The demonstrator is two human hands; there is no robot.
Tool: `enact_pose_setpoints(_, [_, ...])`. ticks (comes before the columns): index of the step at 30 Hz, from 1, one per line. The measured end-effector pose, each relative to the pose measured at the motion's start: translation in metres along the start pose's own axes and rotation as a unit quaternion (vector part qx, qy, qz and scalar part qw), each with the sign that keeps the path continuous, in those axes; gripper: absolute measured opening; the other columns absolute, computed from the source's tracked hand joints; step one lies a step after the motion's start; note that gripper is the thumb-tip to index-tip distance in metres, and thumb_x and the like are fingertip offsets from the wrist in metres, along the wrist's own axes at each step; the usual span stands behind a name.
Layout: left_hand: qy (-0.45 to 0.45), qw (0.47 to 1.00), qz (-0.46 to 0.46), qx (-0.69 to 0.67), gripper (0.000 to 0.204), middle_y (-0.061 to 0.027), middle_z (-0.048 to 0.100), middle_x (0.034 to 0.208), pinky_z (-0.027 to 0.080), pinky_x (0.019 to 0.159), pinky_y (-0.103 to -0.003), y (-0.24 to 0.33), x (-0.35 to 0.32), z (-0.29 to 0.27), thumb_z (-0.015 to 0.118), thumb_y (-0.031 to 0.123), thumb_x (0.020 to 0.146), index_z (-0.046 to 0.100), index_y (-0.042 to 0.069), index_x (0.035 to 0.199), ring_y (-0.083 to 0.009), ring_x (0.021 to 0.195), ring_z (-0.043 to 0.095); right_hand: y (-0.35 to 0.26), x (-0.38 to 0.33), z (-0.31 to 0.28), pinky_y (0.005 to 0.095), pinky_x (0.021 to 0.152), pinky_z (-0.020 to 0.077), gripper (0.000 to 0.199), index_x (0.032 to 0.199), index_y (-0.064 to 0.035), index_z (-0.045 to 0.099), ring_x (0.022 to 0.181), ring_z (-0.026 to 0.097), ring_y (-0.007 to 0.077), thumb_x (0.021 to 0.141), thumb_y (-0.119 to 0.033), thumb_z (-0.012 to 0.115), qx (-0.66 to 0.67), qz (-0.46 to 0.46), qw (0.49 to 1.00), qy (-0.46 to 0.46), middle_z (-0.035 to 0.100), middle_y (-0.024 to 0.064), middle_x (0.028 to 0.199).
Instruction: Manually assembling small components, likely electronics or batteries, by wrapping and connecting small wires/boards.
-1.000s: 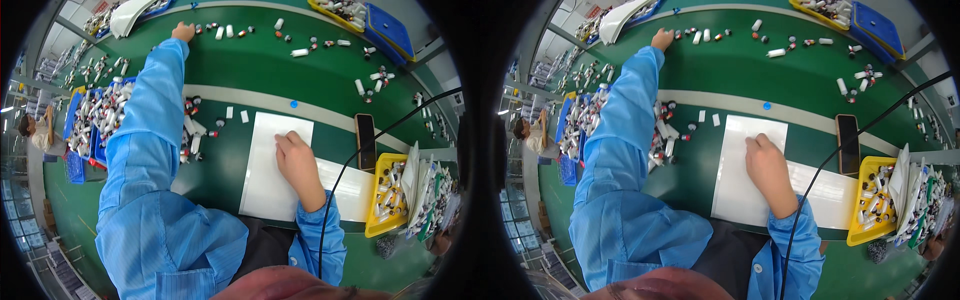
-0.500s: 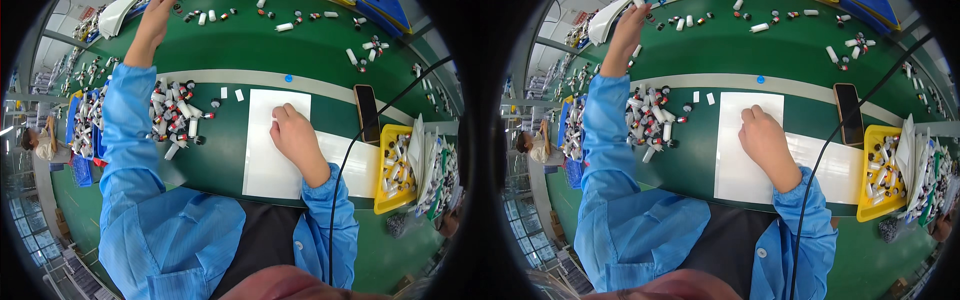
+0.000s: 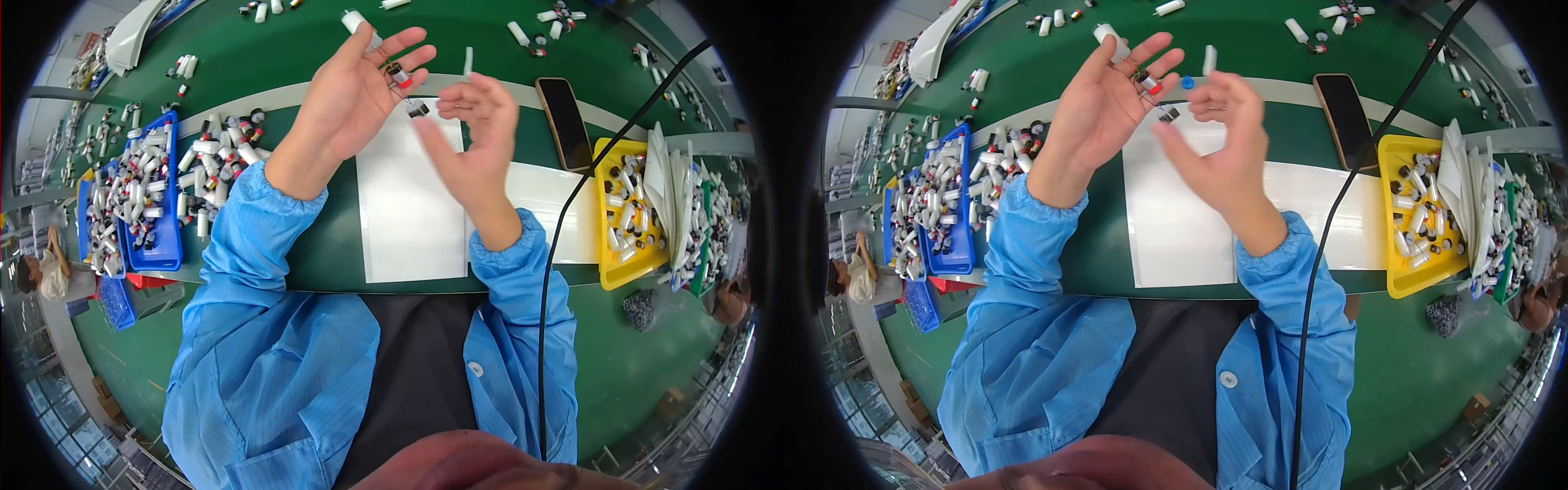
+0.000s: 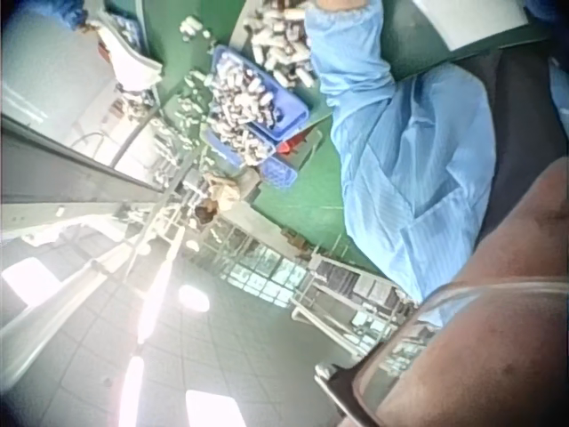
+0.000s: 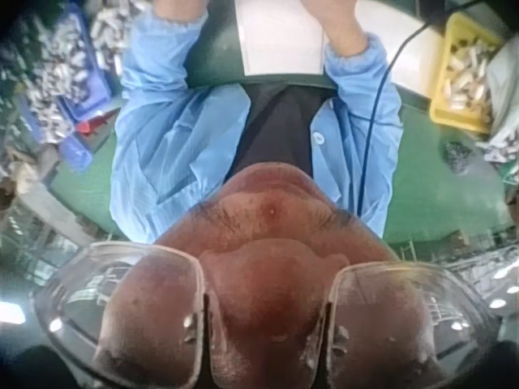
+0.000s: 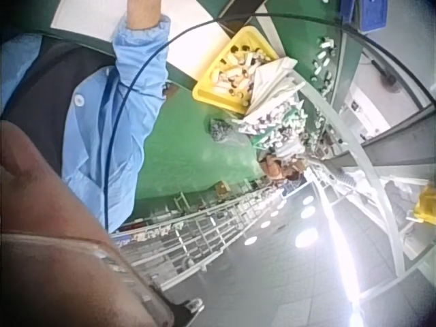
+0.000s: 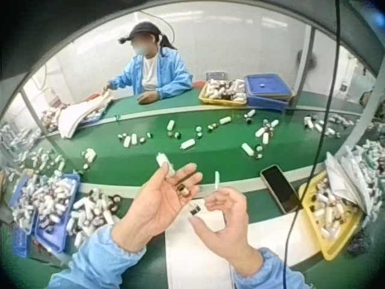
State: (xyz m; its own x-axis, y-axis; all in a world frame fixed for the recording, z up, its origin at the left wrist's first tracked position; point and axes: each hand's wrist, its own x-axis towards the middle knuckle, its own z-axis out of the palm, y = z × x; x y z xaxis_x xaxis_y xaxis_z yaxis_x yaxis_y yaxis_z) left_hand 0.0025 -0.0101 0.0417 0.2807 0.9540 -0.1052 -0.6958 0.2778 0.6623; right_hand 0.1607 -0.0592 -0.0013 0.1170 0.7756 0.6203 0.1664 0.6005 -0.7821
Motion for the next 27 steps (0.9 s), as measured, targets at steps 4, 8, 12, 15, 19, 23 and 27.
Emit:
enact_pose_setpoints(4, [-0.011,1.000,-0.020,0.019,0.039,-0.0202,0.045,0.147,0.042,0.108,-0.041,-0.015,-0.003,0.008,0.031,0.036,0.108,0.045,0.005,0.126,-0.0285,0.132,0.047,0.016,-0.014,0.010,0.0321,0.081,0.0543,0.065,0.128,-0.0018,0.044,0.089,0.066,0.0195,0.076,-0.008,0.083,-0.015,0.025,0.999,-0.030,0.066,0.0115,0.098])
enact_pose_setpoints(8, [-0.055,0.995,-0.082,-0.005,0.040,-0.0219,0.045,0.147,0.042,0.108,-0.041,-0.009,-0.002,0.002,0.029,0.035,0.108,0.047,0.005,0.126,-0.0295,0.133,0.047,0.015,-0.013,0.007,0.0301,0.077,0.0537,0.054,0.125,-0.0026,0.045,0.085,0.066,0.0174,0.079,0.000,0.074,0.008,0.055,0.998,-0.036,0.066,0.0109,0.094])
enact_pose_setpoints(12, [-0.163,0.974,-0.155,-0.015,0.034,-0.0255,0.046,0.145,0.043,0.107,-0.042,0.000,0.006,-0.013,0.035,0.026,0.103,0.049,0.004,0.125,-0.0333,0.132,0.047,0.020,-0.010,0.000,0.0290,0.072,0.0522,0.049,0.123,-0.0038,0.040,0.080,0.064,0.0175,0.082,0.007,0.065,0.153,0.145,0.976,-0.046,0.064,0.0072,0.093])
enact_pose_setpoints(15, [-0.171,0.974,-0.129,0.076,0.033,-0.0260,0.048,0.142,0.047,0.103,-0.040,0.001,0.007,-0.021,0.049,0.012,0.097,0.048,0.004,0.129,-0.0313,0.124,0.055,0.014,-0.002,-0.006,0.0317,0.074,0.0504,0.045,0.124,-0.0054,0.036,0.080,0.063,0.0190,0.087,0.007,0.058,0.322,0.232,0.917,-0.045,0.063,0.0067,0.094])
enact_pose_setpoints(19, [-0.191,0.957,-0.082,0.205,0.050,-0.0213,0.057,0.134,0.050,0.100,-0.036,0.000,0.004,-0.012,0.060,0.004,0.093,0.042,0.002,0.139,-0.0236,0.114,0.063,0.014,0.002,-0.015,0.0363,0.079,0.0476,0.041,0.127,-0.0071,0.034,0.084,0.063,0.0221,0.092,0.004,0.051,0.382,0.265,0.884,-0.040,0.064,0.0079,0.097])
enact_pose_setpoints(23, [-0.151,0.954,-0.021,0.257,0.062,-0.0183,0.062,0.127,0.050,0.098,-0.034,-0.007,0.003,-0.010,0.064,0.002,0.092,0.035,0.001,0.147,-0.0204,0.110,0.064,0.017,0.000,-0.014,0.0356,0.079,0.0475,0.037,0.125,-0.0066,0.034,0.085,0.063,0.0212,0.094,0.003,0.052,0.358,0.229,0.905,-0.037,0.064,0.0084,0.098])
enact_pose_setpoints(27, [-0.142,0.942,0.061,0.298,0.062,-0.0178,0.062,0.126,0.051,0.097,-0.033,-0.011,-0.001,-0.007,0.063,0.001,0.092,0.035,0.001,0.147,-0.0206,0.112,0.064,0.013,-0.002,-0.008,0.0338,0.086,0.0472,0.044,0.122,-0.0059,0.034,0.094,0.061,0.0177,0.088,0.008,0.059,0.289,0.199,0.936,-0.027,0.061,0.0076,0.095])
